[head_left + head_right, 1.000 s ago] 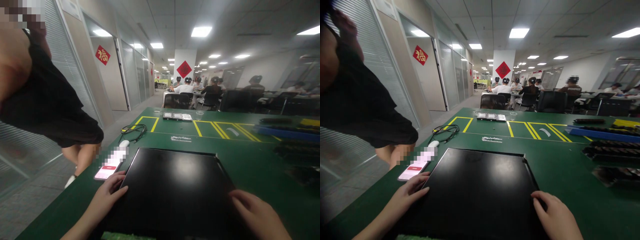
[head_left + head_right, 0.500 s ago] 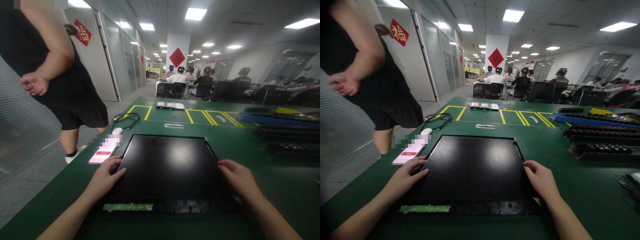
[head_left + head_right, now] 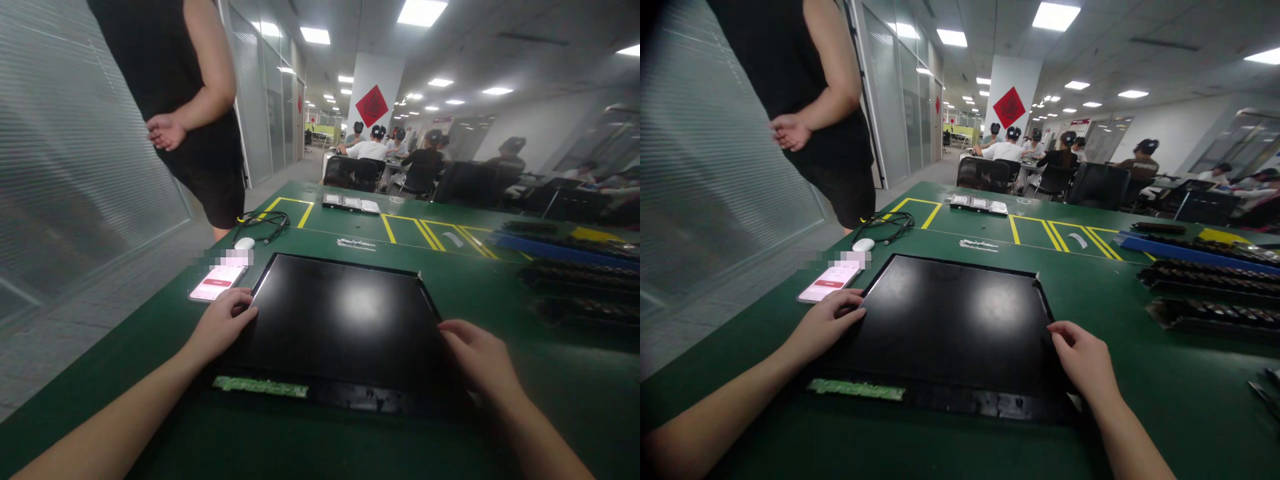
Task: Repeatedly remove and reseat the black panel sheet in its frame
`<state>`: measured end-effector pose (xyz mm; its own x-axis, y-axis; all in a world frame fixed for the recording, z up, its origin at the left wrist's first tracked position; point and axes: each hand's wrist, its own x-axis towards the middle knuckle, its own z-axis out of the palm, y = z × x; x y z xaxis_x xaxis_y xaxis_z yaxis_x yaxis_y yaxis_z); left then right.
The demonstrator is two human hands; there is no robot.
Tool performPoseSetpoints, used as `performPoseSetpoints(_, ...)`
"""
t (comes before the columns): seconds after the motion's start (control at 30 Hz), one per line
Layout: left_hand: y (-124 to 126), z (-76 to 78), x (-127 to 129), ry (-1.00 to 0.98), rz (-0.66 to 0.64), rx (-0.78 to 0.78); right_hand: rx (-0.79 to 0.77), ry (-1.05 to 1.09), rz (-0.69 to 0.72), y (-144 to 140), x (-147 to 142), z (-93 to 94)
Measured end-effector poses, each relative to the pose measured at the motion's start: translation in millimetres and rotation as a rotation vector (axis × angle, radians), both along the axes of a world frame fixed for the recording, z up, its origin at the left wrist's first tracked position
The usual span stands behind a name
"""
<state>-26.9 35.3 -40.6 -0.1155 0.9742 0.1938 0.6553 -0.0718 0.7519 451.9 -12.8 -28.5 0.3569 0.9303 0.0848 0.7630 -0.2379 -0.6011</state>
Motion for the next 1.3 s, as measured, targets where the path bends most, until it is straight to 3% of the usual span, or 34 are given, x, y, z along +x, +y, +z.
performPoseSetpoints(0.23, -6, 1.5, -4, -0.038, -0.062, -0.028, -0.019, -0.044, -0.022, 2, 2, 0.4)
performPoseSetpoints(0.5, -6, 1.9, -7, 0.138, -0.109, -0.018, -0.074, -0.001, -0.084, 1, -1, 4.5)
performPoseSetpoints(0.87, -8, 5.0, -8, 0.28, -0.171, 0.05, -0.073, -0.013, -0.056, 1, -3, 6.6)
performPoseSetpoints(1.3, -11, 11.0, -5, 0.442, -0.226, 0.004, 0.006, -0.074, 0.008, 1, 3, -1.9)
